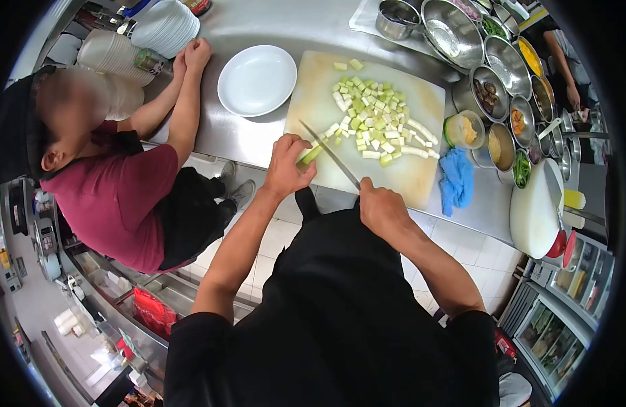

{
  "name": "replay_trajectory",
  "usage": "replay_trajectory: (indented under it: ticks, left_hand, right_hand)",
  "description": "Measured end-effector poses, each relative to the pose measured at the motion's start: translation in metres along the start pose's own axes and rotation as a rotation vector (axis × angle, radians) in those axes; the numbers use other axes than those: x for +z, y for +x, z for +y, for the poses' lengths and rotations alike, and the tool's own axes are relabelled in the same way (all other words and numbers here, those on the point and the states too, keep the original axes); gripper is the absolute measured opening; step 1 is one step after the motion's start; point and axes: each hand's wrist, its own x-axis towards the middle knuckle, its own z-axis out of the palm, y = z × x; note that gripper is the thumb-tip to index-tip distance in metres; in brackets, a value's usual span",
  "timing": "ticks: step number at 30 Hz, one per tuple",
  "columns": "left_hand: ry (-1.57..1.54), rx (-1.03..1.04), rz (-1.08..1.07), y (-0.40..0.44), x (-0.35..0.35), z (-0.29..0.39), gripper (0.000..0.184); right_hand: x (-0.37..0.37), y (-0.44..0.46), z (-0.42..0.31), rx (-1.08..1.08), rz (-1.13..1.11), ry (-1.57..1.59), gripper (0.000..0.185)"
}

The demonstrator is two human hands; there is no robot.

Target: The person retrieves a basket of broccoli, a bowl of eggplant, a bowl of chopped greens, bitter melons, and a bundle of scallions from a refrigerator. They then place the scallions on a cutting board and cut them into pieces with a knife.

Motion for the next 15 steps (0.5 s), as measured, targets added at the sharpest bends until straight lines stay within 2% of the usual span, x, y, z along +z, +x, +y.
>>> replay_trajectory:
  ticks: [5,7,15]
  left_hand:
    - [0.041,0.013,-0.018,-0.01,0.015,-0.017,0.025]
    - [0.037,-0.002,-0.001,-0.01,0.015,-0.02,0.023]
    - [0.037,0.007,0.041,-0.02,-0.012,-0.005,0.03]
  right_hand:
    - [0.026,0.005,-0.001,-0.012,-0.065,-0.027,0.015]
    - [0.056,0.017,0.006,-0.023,0.019,0.021,0.014]
    - [0.019,0.009,0.001,-0.035,0.029,-0.02,0.011]
